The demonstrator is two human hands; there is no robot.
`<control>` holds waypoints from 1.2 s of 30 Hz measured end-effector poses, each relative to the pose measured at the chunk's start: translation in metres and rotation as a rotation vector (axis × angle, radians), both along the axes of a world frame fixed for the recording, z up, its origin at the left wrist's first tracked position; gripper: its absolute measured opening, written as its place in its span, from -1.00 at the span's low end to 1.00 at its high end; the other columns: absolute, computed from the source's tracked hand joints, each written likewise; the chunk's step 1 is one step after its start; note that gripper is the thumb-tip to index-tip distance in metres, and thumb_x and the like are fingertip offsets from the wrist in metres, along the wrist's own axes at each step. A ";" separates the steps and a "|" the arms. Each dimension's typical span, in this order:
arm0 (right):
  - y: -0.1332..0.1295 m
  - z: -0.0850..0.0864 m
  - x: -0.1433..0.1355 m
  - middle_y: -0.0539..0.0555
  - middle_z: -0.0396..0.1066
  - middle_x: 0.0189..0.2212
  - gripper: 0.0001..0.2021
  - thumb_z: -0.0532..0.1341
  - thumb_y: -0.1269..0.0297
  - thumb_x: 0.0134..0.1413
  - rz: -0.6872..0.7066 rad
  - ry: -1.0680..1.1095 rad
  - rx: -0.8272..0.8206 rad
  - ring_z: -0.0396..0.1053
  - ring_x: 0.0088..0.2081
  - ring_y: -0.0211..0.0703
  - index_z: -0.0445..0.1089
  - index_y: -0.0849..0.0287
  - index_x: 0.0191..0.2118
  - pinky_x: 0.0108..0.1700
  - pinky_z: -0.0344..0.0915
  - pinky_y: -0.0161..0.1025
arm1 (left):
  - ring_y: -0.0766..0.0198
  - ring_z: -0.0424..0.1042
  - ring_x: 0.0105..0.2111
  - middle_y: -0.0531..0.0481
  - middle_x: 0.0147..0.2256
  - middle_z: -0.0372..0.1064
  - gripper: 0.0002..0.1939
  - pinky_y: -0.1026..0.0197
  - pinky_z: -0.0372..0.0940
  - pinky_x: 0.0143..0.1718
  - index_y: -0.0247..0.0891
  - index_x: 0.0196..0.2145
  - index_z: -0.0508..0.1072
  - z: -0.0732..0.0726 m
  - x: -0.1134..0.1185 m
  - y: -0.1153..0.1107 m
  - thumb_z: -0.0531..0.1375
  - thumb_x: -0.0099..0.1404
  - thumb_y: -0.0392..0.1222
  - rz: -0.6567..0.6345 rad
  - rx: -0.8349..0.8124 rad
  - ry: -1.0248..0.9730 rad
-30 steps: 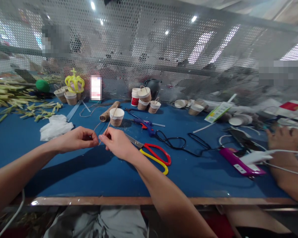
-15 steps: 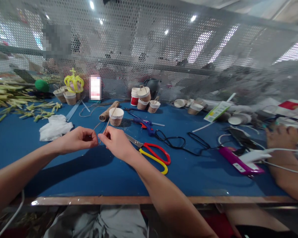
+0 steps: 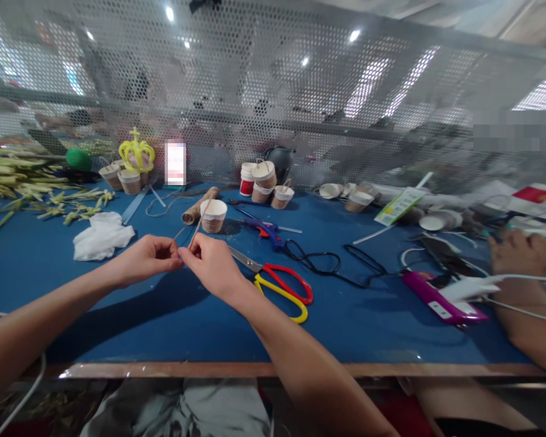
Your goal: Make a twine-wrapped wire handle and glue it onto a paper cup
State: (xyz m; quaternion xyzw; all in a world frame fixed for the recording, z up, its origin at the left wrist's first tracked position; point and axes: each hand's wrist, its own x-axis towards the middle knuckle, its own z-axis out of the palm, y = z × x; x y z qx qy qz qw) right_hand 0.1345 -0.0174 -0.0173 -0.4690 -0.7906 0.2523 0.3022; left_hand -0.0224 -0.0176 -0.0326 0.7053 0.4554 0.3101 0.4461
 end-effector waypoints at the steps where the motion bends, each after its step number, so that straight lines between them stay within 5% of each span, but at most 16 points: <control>1: 0.000 0.000 0.000 -0.08 0.18 -0.71 -0.78 0.10 0.26 -0.03 -0.007 -0.004 0.005 0.09 -0.64 -0.37 0.13 0.19 -0.61 -0.58 0.00 -0.38 | 0.47 0.04 -0.64 0.17 -0.67 0.10 -0.81 0.37 -0.05 -0.62 -0.31 -0.62 0.21 0.000 0.000 0.000 0.13 0.01 -0.17 0.005 0.005 0.006; 8: 0.000 -0.001 0.000 -0.07 0.21 -0.70 -0.78 0.10 0.24 -0.02 -0.021 -0.004 -0.030 0.14 -0.63 -0.36 0.16 0.20 -0.59 -0.57 0.05 -0.37 | 0.47 0.01 -0.64 0.16 -0.67 0.08 -0.77 0.37 -0.07 -0.62 -0.35 -0.61 0.28 0.004 -0.001 -0.001 0.11 0.05 -0.12 0.000 0.054 0.087; 15: 0.003 0.001 0.003 0.01 0.29 -0.52 -0.89 0.06 0.30 0.04 0.234 0.238 -0.274 0.27 -0.51 -0.34 0.21 0.24 -0.41 -0.50 0.25 -0.37 | 0.49 0.02 -0.64 0.15 -0.65 0.14 -0.81 0.39 -0.06 -0.62 -0.36 -0.59 0.33 0.007 -0.004 0.001 0.13 0.04 -0.17 -0.042 -0.043 -0.011; 36: 0.006 -0.001 0.004 -0.03 0.26 -0.63 -0.86 0.04 0.28 0.05 0.065 0.052 -0.163 0.29 -0.58 -0.31 0.18 0.20 -0.46 -0.54 0.20 -0.37 | 0.47 0.10 -0.59 0.12 -0.61 0.19 -0.88 0.37 0.04 -0.54 -0.36 -0.57 0.32 0.012 -0.006 0.000 0.09 0.03 -0.25 -0.092 -0.031 0.016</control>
